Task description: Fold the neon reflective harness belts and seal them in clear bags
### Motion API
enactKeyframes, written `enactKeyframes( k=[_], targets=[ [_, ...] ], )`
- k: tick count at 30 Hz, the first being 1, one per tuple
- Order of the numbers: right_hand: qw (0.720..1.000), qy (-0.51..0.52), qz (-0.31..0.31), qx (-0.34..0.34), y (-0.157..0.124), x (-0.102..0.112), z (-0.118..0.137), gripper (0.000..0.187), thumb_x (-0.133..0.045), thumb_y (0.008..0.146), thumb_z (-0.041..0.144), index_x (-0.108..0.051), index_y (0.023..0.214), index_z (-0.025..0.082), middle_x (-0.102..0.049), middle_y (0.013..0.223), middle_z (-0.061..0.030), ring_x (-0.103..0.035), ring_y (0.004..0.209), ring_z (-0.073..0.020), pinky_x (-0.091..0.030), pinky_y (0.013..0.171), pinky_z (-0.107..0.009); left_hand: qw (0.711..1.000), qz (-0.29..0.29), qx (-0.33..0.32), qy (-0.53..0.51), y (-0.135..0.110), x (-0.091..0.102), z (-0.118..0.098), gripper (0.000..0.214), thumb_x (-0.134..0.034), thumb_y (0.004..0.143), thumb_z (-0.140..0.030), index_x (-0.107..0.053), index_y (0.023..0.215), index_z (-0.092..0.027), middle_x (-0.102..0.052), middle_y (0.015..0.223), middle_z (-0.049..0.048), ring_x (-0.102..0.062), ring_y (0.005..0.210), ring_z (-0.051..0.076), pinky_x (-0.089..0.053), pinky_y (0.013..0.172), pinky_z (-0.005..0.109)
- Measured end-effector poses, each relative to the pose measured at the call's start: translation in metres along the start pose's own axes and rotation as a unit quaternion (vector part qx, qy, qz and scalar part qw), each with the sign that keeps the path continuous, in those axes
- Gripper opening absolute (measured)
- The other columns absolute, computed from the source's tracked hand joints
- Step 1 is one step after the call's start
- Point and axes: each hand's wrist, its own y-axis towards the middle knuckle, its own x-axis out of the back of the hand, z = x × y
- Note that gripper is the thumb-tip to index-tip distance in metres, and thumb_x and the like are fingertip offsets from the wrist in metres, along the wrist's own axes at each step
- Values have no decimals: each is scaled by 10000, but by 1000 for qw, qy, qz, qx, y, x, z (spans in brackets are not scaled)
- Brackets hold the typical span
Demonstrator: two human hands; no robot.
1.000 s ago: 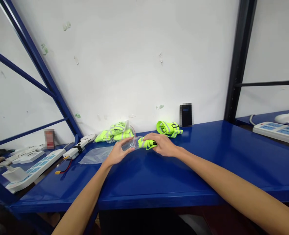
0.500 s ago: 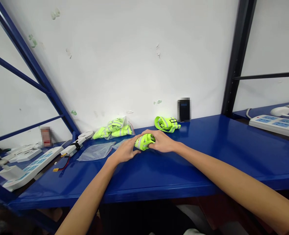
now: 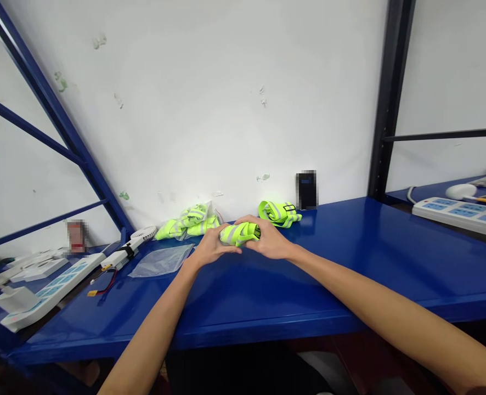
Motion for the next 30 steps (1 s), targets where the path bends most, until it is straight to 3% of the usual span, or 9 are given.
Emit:
enactKeyframes(
  k=[5, 7, 10, 12, 15, 19, 22, 26, 30],
  targets=[
    [998, 16, -36, -56, 4, 14, -9, 436, -713, 641, 157, -667, 1067, 240, -575, 1282, -61, -497, 1221, -295, -344, 1054, -454, 1000, -28, 1, -5, 19, -10, -11, 614, -726, 620, -669, -655, 951, -157, -628, 706, -14, -538, 643, 151, -367, 588, 243],
    [995, 47, 15, -86, 3, 21, -11, 446, -692, 650, 143, -666, 1084, 242, -544, 1336, -62, -525, 1184, -283, -403, 1001, -430, 1000, -9, -5, 12, 20, -13, -15, 613, -720, 620, -678, -657, 949, -165, -649, 730, 2, -562, 653, 168, -379, 597, 255],
    [984, 87, 114, -110, 0, 22, -12, 508, -644, 676, 116, -632, 1166, 250, -622, 1196, -43, -592, 1033, -242, -489, 855, -358, 998, 28, -18, 48, 14, -16, -15, 609, -711, 616, -694, -655, 935, -177, -662, 754, 23, -594, 675, 199, -396, 622, 276],
    [983, 83, 137, -94, -3, 18, -12, 521, -642, 689, 117, -617, 1192, 248, -644, 1105, -28, -601, 975, -225, -497, 824, -334, 997, 38, -13, 64, 6, -20, -13, 628, -705, 611, -707, -642, 944, -179, -662, 771, 33, -610, 703, 222, -408, 641, 291],
    [988, 53, 134, -51, -8, 10, -13, 596, -671, 733, 175, -537, 1308, 252, -598, 1194, -41, -573, 1054, -234, -467, 925, -367, 997, 46, -13, 64, -5, -24, -9, 686, -721, 622, -682, -603, 1079, -184, -680, 931, 60, -636, 842, 261, -436, 705, 310],
    [989, 0, 146, -31, -11, 3, -14, 776, -613, 862, 309, -196, 1515, 263, -458, 1339, -97, -460, 1230, -258, -359, 1059, -455, 996, 55, -16, 66, -11, -24, -9, 612, -708, 718, -581, -558, 1185, -215, -671, 1075, 56, -638, 953, 257, -452, 760, 309],
    [988, -59, 143, -6, -11, 0, -16, 777, -655, 833, 430, -240, 1456, 224, -391, 1333, -122, -417, 1242, -278, -338, 1068, -476, 991, 50, 7, 121, -10, -23, -10, 540, -669, 762, -559, -566, 1178, -229, -684, 1051, 50, -647, 949, 264, -452, 775, 322],
    [986, -107, 125, 32, -10, -1, -17, 611, -650, 811, 510, -369, 1248, 189, -402, 1195, -109, -458, 1079, -256, -423, 954, -447, 982, 33, 19, 187, -10, -23, -6, 503, -640, 771, -588, -603, 1117, -225, -677, 1072, 67, -638, 976, 268, -458, 812, 336],
    [988, -116, 95, 33, -11, -3, -16, 283, -480, 925, 357, -397, 1136, 188, -437, 1092, -88, -470, 957, -217, -445, 866, -408, 985, 4, -8, 170, -10, -28, 0, 555, -635, 744, -648, -618, 1055, -188, -655, 1105, 88, -612, 1009, 259, -461, 869, 353]
  ],
)
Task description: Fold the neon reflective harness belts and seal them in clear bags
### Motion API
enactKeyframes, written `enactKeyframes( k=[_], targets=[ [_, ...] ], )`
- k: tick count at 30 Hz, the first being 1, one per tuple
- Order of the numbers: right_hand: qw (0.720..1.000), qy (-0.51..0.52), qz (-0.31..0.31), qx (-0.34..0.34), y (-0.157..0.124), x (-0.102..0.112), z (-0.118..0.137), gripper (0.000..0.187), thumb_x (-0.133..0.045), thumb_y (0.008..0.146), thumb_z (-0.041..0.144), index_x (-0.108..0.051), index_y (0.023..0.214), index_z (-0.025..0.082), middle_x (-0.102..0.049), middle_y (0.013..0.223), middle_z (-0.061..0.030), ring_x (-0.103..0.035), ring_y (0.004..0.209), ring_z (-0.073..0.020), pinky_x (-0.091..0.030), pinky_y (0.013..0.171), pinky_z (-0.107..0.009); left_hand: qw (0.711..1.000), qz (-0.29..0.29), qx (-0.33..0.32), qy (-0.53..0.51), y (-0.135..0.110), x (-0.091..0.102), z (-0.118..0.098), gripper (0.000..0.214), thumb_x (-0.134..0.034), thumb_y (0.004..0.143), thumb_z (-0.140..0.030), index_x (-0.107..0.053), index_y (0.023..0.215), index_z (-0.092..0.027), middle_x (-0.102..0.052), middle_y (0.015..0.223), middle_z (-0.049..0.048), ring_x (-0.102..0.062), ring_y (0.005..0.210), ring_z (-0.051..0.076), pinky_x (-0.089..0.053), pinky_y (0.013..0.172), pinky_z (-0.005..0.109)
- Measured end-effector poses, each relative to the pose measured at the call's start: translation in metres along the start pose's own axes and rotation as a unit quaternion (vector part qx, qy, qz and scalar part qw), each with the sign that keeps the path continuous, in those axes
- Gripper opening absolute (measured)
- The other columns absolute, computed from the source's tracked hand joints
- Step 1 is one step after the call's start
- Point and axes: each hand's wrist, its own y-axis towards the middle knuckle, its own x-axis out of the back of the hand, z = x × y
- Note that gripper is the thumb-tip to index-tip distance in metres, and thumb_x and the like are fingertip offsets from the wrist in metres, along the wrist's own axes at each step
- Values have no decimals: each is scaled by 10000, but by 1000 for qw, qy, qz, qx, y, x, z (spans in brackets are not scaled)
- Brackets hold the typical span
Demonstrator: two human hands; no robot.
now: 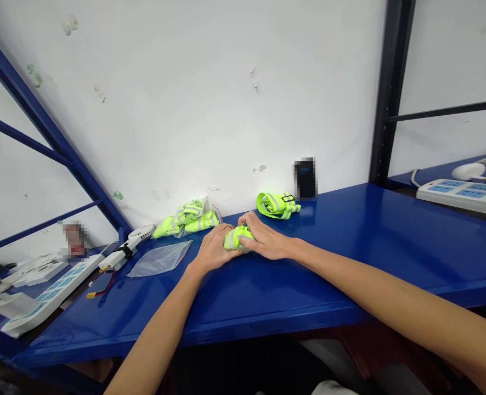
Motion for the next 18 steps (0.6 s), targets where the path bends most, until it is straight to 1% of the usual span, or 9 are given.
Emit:
enactKeyframes(
  k=[3, 5, 6, 8, 10, 11, 13, 16, 18],
  targets=[
    [999, 8, -21, -23, -1, -2, 1, 195, -494, 905, 283, -422, 1066, 198, -469, 1020, -66, -490, 903, -201, -456, 827, -381, 999, -7, -6, -32, 1, -5, -2, 520, -653, 741, -624, -615, 1011, -181, -680, 968, 61, -625, 950, 246, -424, 949, 397],
    [999, 10, -27, -17, 0, -4, 1, 201, -521, 891, 271, -441, 1060, 200, -485, 1071, -83, -504, 962, -212, -456, 855, -389, 998, -7, -9, -55, 2, -7, -5, 457, -674, 745, -568, -613, 978, -180, -682, 914, 38, -635, 914, 229, -389, 996, 413],
    [1000, 8, -26, -6, 0, -4, 1, 208, -530, 888, 273, -449, 1065, 198, -481, 1130, -102, -504, 1020, -226, -451, 882, -402, 998, -3, -7, -67, 2, -7, -7, 416, -676, 750, -538, -610, 949, -178, -679, 884, 30, -638, 882, 220, -405, 972, 400],
    [1000, 2, -12, 26, 1, -7, 3, 206, -527, 894, 278, -462, 1070, 194, -446, 1264, -142, -484, 1139, -257, -437, 935, -436, 996, 15, 0, -88, 2, -6, -10, 320, -656, 775, -471, -599, 889, -179, -670, 836, 24, -639, 805, 205, -457, 830, 340],
    [999, -6, 9, 53, 2, -10, 5, 180, -497, 909, 264, -464, 1072, 195, -429, 1341, -161, -470, 1207, -276, -430, 958, -458, 994, 24, -2, -107, 2, -5, -12, 240, -627, 792, -405, -590, 876, -184, -668, 833, 25, -636, 762, 198, -451, 704, 297],
    [998, -12, 15, 62, 3, -12, 7, 170, -476, 916, 252, -462, 1076, 197, -437, 1355, -165, -472, 1220, -280, -428, 965, -467, 993, 22, -7, -116, 1, -4, -12, 219, -622, 790, -377, -588, 892, -186, -671, 850, 27, -639, 765, 199, -445, 685, 289],
    [997, -21, 16, 72, 4, -15, 10, 200, -439, 927, 248, -448, 1121, 197, -451, 1372, -168, -477, 1232, -283, -413, 987, -483, 991, 12, -21, -133, 1, -4, -12, 247, -637, 767, -341, -581, 954, -189, -678, 896, 31, -646, 798, 207, -448, 705, 288],
    [997, -5, -21, 79, 6, -17, 13, 321, -382, 950, 319, -381, 1247, 196, -421, 1411, -171, -449, 1264, -287, -366, 1037, -513, 990, -7, -26, -141, 1, -9, -13, 362, -682, 727, -340, -555, 1028, -185, -674, 939, 44, -646, 839, 227, -455, 723, 300],
    [993, 11, -86, 81, 5, -15, 14, 334, -348, 958, 376, -372, 1243, 204, -402, 1415, -165, -379, 1324, -300, -326, 1064, -534, 990, -25, -27, -139, 3, -15, -16, 372, -693, 729, -372, -546, 1013, -183, -662, 923, 46, -636, 823, 227, -452, 707, 302]
  ],
)
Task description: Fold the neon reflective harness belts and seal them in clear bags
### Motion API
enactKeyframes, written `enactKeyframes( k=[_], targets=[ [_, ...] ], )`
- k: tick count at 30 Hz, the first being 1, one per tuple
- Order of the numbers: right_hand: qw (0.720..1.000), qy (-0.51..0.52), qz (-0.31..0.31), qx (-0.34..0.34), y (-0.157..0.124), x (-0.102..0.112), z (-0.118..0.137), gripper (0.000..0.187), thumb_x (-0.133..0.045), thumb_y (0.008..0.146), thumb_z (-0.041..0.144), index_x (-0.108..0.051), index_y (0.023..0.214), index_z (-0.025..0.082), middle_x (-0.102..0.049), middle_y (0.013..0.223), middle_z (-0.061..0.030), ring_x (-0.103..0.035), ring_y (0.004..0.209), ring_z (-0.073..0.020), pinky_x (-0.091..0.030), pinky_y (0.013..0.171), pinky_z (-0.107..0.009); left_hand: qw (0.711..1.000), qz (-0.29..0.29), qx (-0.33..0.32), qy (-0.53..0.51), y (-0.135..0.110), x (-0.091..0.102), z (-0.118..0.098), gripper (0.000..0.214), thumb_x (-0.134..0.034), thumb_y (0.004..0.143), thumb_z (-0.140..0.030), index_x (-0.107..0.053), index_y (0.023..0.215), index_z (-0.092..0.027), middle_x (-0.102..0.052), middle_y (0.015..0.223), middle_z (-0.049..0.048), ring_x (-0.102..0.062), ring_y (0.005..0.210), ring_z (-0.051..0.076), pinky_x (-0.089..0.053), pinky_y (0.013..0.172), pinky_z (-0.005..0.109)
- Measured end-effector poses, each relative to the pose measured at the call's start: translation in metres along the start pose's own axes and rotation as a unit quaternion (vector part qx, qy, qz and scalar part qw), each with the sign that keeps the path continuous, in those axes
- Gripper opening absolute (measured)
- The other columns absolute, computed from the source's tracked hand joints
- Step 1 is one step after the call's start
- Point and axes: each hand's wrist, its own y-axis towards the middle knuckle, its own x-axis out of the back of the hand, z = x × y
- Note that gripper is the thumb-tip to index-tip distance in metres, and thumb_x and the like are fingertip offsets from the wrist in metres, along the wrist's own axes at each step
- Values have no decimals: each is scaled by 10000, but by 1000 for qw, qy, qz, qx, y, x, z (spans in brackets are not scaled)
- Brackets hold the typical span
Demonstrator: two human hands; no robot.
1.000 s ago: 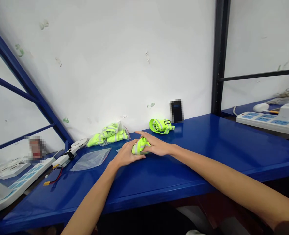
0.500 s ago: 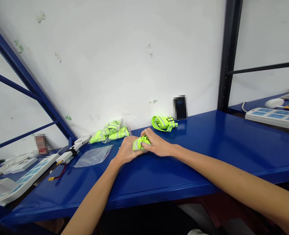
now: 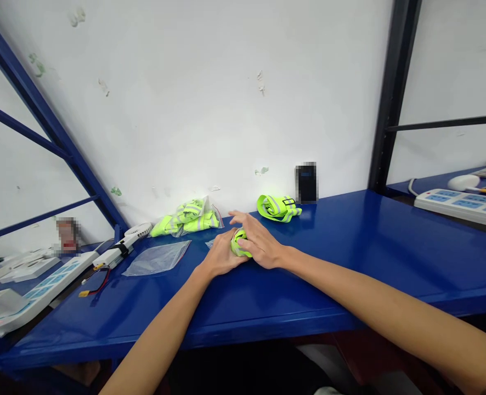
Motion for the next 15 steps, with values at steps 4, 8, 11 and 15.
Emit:
enactKeyframes(
  k=[4, 8, 11, 15],
  targets=[
    [992, -49, -117, -16, -2, 14, -1, 278, -414, 918, 453, -459, 1031, 203, -490, 1169, -143, -445, 1189, -330, -363, 997, -556, 999, -51, -8, -12, 5, -10, 1, 294, -667, 768, -399, -522, 915, -190, -618, 834, 19, -601, 736, 187, -432, 667, 287],
    [999, -40, -4, -32, -4, 25, -4, 378, -586, 851, 361, -493, 1180, 201, -541, 1090, -111, -532, 1013, -267, -460, 902, -474, 997, -78, 18, -10, 3, -4, 12, 259, -669, 768, -370, -517, 883, -196, -607, 804, 6, -590, 708, 173, -427, 653, 279],
    [998, -8, 33, -45, -6, 23, -5, 416, -623, 843, 269, -541, 1248, 222, -565, 1147, -103, -567, 1028, -236, -489, 901, -414, 998, -62, 18, -18, -3, 7, 21, 334, -693, 765, -384, -552, 1005, -199, -645, 906, 19, -623, 811, 186, -458, 724, 289],
    [997, 13, 29, -68, -9, 11, -8, 289, -605, 874, 242, -650, 1159, 224, -650, 1010, -75, -630, 873, -199, -527, 787, -355, 998, -39, 3, -41, -6, 12, 20, 545, -750, 721, -409, -537, 1187, -226, -656, 1137, 43, -630, 1022, 212, -479, 879, 315]
  ],
)
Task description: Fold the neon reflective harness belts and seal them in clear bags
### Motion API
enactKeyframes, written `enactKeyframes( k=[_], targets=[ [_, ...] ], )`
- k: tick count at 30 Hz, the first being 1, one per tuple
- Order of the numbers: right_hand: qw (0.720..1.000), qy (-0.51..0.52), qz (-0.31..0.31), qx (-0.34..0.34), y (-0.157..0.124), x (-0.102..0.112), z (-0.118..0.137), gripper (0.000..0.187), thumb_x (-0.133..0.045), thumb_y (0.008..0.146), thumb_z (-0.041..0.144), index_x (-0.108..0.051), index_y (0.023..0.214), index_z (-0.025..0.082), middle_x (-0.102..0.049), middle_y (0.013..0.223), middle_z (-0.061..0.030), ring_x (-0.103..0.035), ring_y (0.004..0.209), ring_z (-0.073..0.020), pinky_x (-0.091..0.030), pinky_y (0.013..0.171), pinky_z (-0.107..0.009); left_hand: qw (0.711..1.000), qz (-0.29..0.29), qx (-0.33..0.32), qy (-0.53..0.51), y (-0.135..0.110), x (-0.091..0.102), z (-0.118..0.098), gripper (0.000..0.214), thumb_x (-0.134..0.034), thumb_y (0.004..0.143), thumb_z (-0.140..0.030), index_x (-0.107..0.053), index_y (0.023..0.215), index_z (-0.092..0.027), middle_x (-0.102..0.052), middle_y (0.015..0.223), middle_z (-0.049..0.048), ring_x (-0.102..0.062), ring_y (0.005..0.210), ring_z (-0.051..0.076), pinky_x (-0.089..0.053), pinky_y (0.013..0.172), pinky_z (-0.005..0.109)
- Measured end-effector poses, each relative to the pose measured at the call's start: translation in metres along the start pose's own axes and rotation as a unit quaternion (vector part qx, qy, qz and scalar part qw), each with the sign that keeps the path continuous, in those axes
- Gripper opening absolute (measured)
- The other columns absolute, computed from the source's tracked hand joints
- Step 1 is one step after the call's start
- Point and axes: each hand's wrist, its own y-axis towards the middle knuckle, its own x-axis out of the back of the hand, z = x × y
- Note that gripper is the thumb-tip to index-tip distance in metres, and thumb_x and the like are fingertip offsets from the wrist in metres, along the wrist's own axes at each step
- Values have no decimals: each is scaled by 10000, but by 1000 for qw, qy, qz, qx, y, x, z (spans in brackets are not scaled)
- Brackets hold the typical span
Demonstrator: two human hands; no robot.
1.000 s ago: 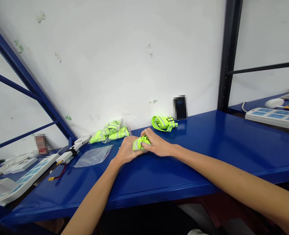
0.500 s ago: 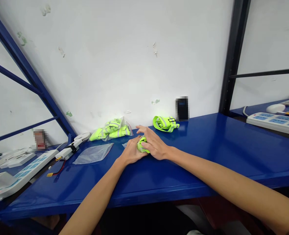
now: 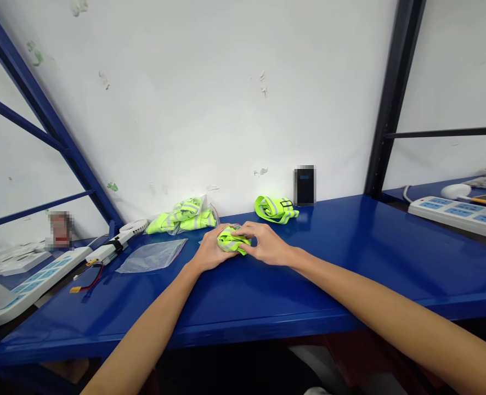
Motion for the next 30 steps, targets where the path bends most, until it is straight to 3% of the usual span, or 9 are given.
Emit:
enactKeyframes(
  k=[4, 7, 12, 16, 20, 23, 26, 28, 30],
  targets=[
    [999, -28, 9, 25, 0, -14, -9, 199, -542, 887, 152, -696, 1005, 193, -704, 976, -79, -654, 896, -210, -521, 813, -355, 997, 31, -37, 55, 2, -11, -5, 490, -694, 774, -447, -563, 1186, -216, -661, 1164, 75, -613, 1103, 249, -461, 968, 386],
    [996, -84, 18, 39, 4, -22, -14, 250, -465, 880, 79, -699, 879, 167, -713, 913, -97, -656, 870, -224, -518, 802, -369, 995, 4, -53, 85, 3, -17, -4, 457, -642, 824, -403, -547, 1228, -213, -642, 1223, 94, -588, 1162, 254, -438, 1019, 415],
    [985, -143, 86, 33, 8, -19, -7, 267, -429, 915, 137, -689, 969, 167, -680, 1071, -138, -589, 1041, -276, -432, 953, -497, 993, -2, -73, 89, 4, -12, -2, 537, -639, 830, -406, -504, 1298, -180, -608, 1290, 121, -564, 1207, 240, -429, 1051, 398],
    [984, -72, 155, -42, 2, -9, -1, 348, -365, 993, 328, -681, 949, 188, -695, 1033, -97, -601, 970, -258, -431, 950, -484, 989, 41, -85, 115, 3, -10, -10, 496, -625, 832, -342, -516, 1299, -219, -588, 1329, 100, -523, 1260, 245, -319, 1134, 457],
    [978, 46, 188, -73, -2, -2, -2, 351, -387, 990, 404, -685, 1046, 229, -698, 1061, -45, -615, 997, -227, -450, 968, -406, 993, 50, -88, 56, 0, -1, -29, 658, -662, 768, -474, -475, 1351, -233, -528, 1397, 104, -474, 1301, 277, -321, 1132, 455],
    [973, 110, 193, -57, 1, 1, 6, 383, -375, 994, 415, -629, 1220, 237, -651, 1227, -45, -572, 1144, -231, -399, 1054, -417, 994, -17, -92, -53, 5, 14, -44, 564, -486, 864, -518, -482, 1331, -201, -541, 1371, 117, -503, 1269, 276, -399, 1067, 415],
    [965, 149, 213, -22, 5, 0, 16, 465, -276, 1016, 425, -622, 1257, 228, -601, 1321, -49, -515, 1244, -231, -337, 1108, -417, 985, -118, -31, -123, 22, 27, -48, 462, -279, 958, -457, -505, 1262, -193, -607, 1268, 111, -570, 1180, 240, -455, 980, 370],
    [964, 159, 214, -23, 5, -4, 17, 510, -237, 1020, 435, -674, 1180, 225, -638, 1262, -49, -544, 1205, -233, -363, 1079, -400, 991, -84, 17, -103, 37, 29, -40, 426, -259, 974, -434, -538, 1200, -206, -667, 1144, 83, -620, 1072, 214, -473, 915, 337],
    [970, 158, 179, -55, 4, -9, 11, 509, -269, 1011, 458, -710, 1081, 215, -691, 1127, -50, -608, 1068, -235, -432, 986, -379, 998, 34, 51, -29, 49, 26, -25, 405, -287, 967, -437, -607, 1086, -219, -702, 1033, 53, -642, 985, 212, -469, 884, 331]
  ],
)
